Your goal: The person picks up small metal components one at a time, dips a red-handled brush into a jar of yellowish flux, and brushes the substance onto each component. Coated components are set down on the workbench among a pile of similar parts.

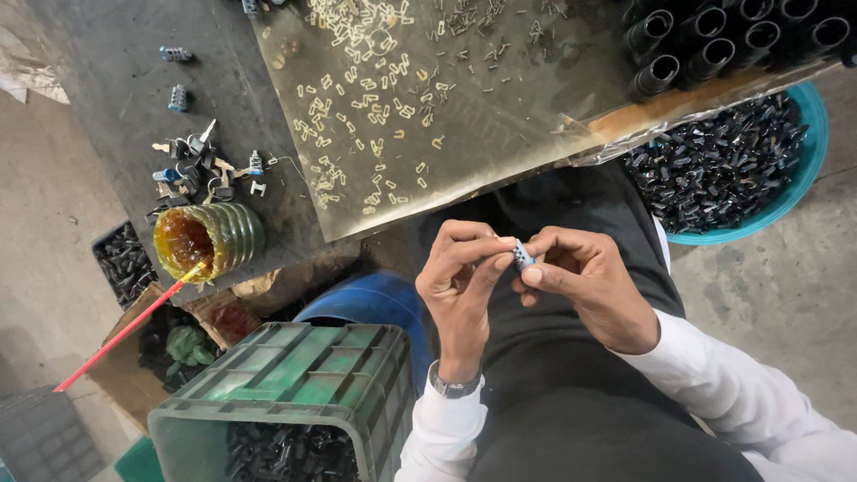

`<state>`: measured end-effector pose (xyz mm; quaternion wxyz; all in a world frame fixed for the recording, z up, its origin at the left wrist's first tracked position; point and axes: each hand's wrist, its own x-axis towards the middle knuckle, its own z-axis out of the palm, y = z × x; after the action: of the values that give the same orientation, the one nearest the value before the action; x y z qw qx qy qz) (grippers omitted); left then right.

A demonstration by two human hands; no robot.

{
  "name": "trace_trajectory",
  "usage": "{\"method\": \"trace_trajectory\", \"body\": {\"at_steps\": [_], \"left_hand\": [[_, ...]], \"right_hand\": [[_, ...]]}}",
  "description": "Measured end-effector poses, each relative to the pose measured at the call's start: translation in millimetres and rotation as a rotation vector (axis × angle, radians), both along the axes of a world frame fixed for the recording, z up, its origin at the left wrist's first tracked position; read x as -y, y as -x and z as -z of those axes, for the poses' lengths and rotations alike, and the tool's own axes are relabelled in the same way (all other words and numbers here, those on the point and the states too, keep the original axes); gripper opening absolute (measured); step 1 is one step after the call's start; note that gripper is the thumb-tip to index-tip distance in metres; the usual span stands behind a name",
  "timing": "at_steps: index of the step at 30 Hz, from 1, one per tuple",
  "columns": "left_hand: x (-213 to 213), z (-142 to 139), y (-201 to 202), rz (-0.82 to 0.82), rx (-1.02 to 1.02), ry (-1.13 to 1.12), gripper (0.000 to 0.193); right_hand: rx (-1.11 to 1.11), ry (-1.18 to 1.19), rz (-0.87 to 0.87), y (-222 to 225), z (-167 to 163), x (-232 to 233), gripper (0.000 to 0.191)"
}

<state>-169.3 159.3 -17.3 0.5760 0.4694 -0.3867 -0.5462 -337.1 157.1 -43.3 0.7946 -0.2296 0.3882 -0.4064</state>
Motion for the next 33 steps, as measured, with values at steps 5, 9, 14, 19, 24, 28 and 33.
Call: {"method": "trace_trajectory", "body": {"at_steps": [5,9,14,19,24,28,33], "left_hand": [[-1,5,1,-0.017,-0.072,-0.009,0.011],[-1,8,1,-0.029,-0.088,-0.002,0.012],[-1,9,2,-0.042,-0.097,-0.008,0.012],[-4,16,-1,-0.034,-0.113,-0.002,0.012],[-3,16,-3,-0.026,-0.06,-0.029,0.009],[12,11,-4,-0.018,-0.032,0.002,0.008],[21,7,-12,0.062,-0.104,0.021,0.006]], "right_hand": [[-0.004,0.021,0.002,-1,1,-2,0.012],[-0.013,0.045,0.002,-2,0,-1,0.013],[-0.036,0.06,-0.013,-3,-3,2,0.012],[-0.052,0.045,-0.01,-4,2,0,0.012],[-0.154,0.1,-0.026,-4,1,0,0.01],[-0.199,0.173,-0.007,-9,-3,15,0.01],[-0.164,0.164,-0.078,-2,-5,29,0.011]]}}
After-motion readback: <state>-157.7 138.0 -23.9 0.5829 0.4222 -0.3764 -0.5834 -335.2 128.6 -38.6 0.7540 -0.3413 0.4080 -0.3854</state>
